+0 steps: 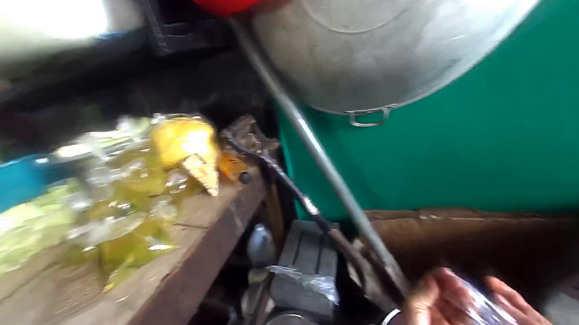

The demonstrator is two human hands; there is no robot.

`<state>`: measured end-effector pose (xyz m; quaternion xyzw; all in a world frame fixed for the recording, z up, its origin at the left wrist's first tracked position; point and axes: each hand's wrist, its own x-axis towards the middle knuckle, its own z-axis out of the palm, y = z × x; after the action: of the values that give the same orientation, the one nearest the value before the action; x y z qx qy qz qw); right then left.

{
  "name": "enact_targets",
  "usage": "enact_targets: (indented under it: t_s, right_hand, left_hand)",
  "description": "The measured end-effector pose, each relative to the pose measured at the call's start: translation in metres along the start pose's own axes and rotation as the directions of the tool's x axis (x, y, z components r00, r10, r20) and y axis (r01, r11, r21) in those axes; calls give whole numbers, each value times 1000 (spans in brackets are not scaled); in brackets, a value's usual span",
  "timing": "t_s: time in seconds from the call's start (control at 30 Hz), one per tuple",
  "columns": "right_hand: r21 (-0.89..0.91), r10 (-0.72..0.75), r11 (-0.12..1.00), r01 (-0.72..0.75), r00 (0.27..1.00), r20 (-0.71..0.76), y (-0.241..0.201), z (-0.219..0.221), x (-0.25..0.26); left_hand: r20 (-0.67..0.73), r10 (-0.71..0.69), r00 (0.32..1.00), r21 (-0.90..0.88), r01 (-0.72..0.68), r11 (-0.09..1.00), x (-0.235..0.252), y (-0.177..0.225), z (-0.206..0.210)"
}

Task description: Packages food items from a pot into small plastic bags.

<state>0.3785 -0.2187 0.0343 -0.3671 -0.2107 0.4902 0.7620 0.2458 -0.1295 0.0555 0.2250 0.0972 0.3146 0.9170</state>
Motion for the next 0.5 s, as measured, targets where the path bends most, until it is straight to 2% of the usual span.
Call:
enact_targets:
  t_s: [0.1, 0.17, 0.23, 0.27, 0.33, 0.4, 0.43, 0.5]
  right_hand:
    - [-53, 38, 997, -51, 972, -231, 13, -2, 4]
    - [-128, 162, 967, -222, 915, -369, 27, -2, -3]
    - [-21, 428, 888, -459, 843, -324, 36, 0, -14]
    - [52, 505, 859, -510, 826, -249, 38, 2, -17]
    - [145, 461, 887, -438, 861, -217, 42, 7, -15]
    - [182, 357, 931, -317, 897, -260, 41, 7, -4]
    - [143, 297, 954, -264, 901, -316, 39, 3, 1]
    - [-5, 171, 980, -197, 863, -475, 38, -6, 12]
  left_hand:
    - [1, -86, 996, -88, 86, 992, 4, -1, -5]
    - [19, -129, 991, -147, 130, 981, 5, 0, -5]
    - [43, -185, 982, -175, 190, 966, -1, -1, -5]
    - [60, -207, 976, -176, 214, 961, -3, -2, -6]
    - [58, -217, 975, -152, 223, 963, -6, 0, -5]
    - [-11, -148, 989, -112, 146, 983, -9, 12, -3]
    - [-54, -102, 993, -101, 96, 990, -10, 20, -4]
    - [-109, -72, 991, -106, 61, 993, -8, 32, -12]
